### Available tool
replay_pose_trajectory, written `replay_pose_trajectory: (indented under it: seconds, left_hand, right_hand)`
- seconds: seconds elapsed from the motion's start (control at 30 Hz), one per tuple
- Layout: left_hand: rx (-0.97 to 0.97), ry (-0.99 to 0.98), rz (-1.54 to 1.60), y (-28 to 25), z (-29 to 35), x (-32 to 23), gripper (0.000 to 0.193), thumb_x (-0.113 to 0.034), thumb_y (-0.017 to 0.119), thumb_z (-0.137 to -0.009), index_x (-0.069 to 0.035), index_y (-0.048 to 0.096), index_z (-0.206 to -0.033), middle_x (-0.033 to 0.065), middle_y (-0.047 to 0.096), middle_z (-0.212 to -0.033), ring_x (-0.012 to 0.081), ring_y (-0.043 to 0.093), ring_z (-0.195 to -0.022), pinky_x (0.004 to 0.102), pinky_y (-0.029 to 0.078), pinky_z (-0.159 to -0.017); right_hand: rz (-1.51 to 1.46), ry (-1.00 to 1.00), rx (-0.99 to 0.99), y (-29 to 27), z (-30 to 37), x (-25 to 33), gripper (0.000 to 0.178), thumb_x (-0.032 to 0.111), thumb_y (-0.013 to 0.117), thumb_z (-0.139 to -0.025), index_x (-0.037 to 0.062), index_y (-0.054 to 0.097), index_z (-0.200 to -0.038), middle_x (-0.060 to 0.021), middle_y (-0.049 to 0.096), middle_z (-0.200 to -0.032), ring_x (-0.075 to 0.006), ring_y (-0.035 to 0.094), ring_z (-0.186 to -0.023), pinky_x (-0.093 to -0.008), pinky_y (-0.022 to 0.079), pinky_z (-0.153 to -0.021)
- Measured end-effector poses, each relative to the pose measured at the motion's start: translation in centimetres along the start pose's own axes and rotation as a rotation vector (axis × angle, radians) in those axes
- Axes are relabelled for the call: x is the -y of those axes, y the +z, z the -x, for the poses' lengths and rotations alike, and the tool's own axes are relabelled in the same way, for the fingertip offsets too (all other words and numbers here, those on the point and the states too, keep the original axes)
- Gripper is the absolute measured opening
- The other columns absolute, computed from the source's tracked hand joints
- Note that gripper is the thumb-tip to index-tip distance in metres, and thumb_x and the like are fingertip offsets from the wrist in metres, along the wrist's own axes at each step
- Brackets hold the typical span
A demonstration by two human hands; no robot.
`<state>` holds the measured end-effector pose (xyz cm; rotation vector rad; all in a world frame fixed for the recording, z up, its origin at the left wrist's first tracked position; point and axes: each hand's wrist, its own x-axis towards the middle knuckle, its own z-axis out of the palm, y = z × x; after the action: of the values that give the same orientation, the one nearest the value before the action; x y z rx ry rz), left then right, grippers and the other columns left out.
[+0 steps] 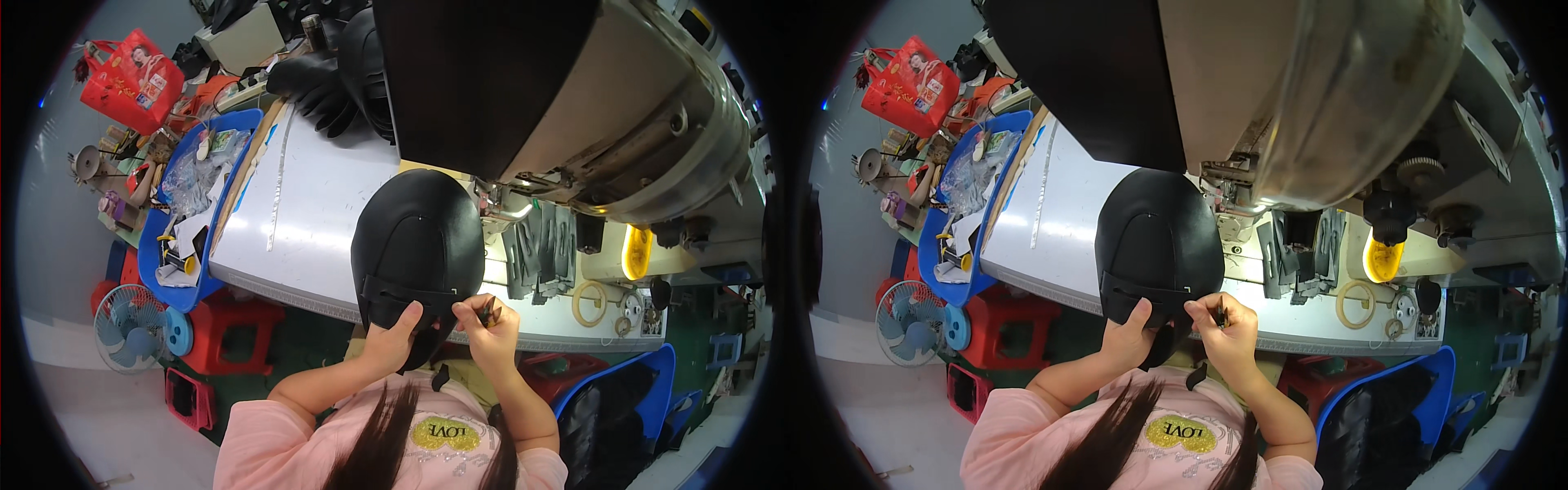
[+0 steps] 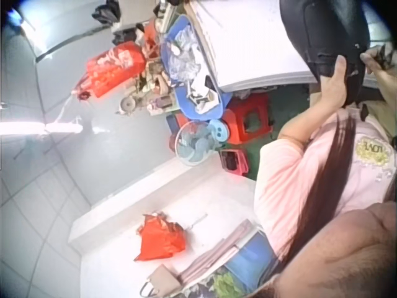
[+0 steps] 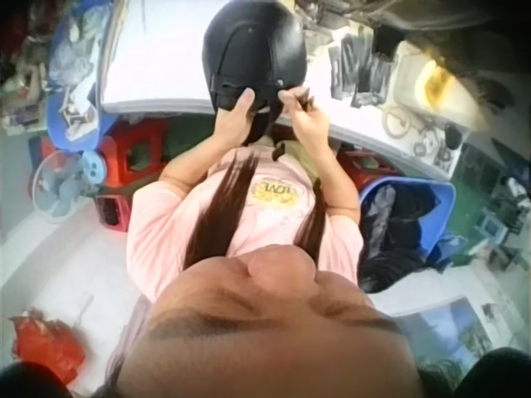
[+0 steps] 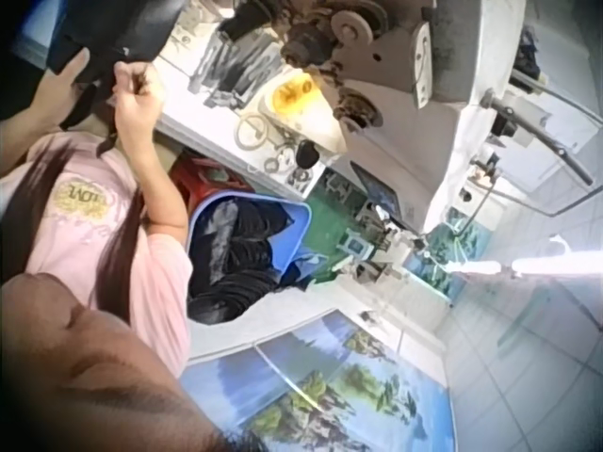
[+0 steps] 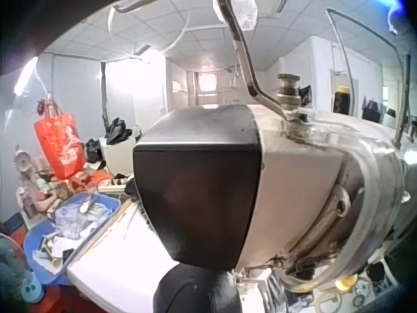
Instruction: The person uses an industrial sewing machine to stitch black leather pieces. They repeatedly pick up items from a blue bin, align them under the machine's needle, sew a seam, and place the finished piece back into the bin. The process involves handling the leather with both hands to ensure proper alignment during sewing.
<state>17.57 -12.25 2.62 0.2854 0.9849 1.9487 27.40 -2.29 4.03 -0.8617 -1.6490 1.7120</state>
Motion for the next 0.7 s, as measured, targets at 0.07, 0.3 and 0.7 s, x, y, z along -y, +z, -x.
replay_pose_trajectory:
  seconds: [0.07,0.3,0.7]
  left_hand:
    - [-0.03,-0.003,-0.014,0.3,-0.1,0.0,0.025,-0.014,0.046,-0.088,-0.001,0.046,-0.11,0.0079,0.056,-0.099,0.0146,0.055,-0.086,0.0279,0.047,-0.075]
    - [-0.058,-0.06,0.049,0.5,-0.3,-0.2,0.023,-0.014,0.048,-0.087,-0.003,0.047,-0.108,0.0072,0.057,-0.093,0.0149,0.056,-0.077,0.0278,0.048,-0.066]
    - [-0.016,-0.466,0.108,-0.4,-0.6,0.1,0.031,-0.018,0.049,-0.087,-0.007,0.043,-0.116,0.0062,0.053,-0.106,0.0186,0.053,-0.095,0.0323,0.045,-0.079]
  right_hand:
    - [0.015,0.021,-0.003,0.0,-0.1,0.0,0.014,0.008,0.064,-0.076,0.0003,0.056,-0.068,0.001,0.052,-0.055,-0.0031,0.045,-0.049,-0.017,0.035,-0.046]
    - [0.23,-0.175,-0.134,-0.7,-0.8,-0.2,0.043,0.007,0.074,-0.061,-0.0002,0.052,-0.096,-0.0027,0.055,-0.08,-0.0048,0.049,-0.066,-0.0186,0.038,-0.055]
    - [-0.54,0.321,0.204,-2.2,-1.9,-0.6,0.052,0.0,0.07,-0.059,0.0,0.048,-0.106,-0.0071,0.055,-0.095,-0.0174,0.055,-0.085,-0.0298,0.045,-0.077]
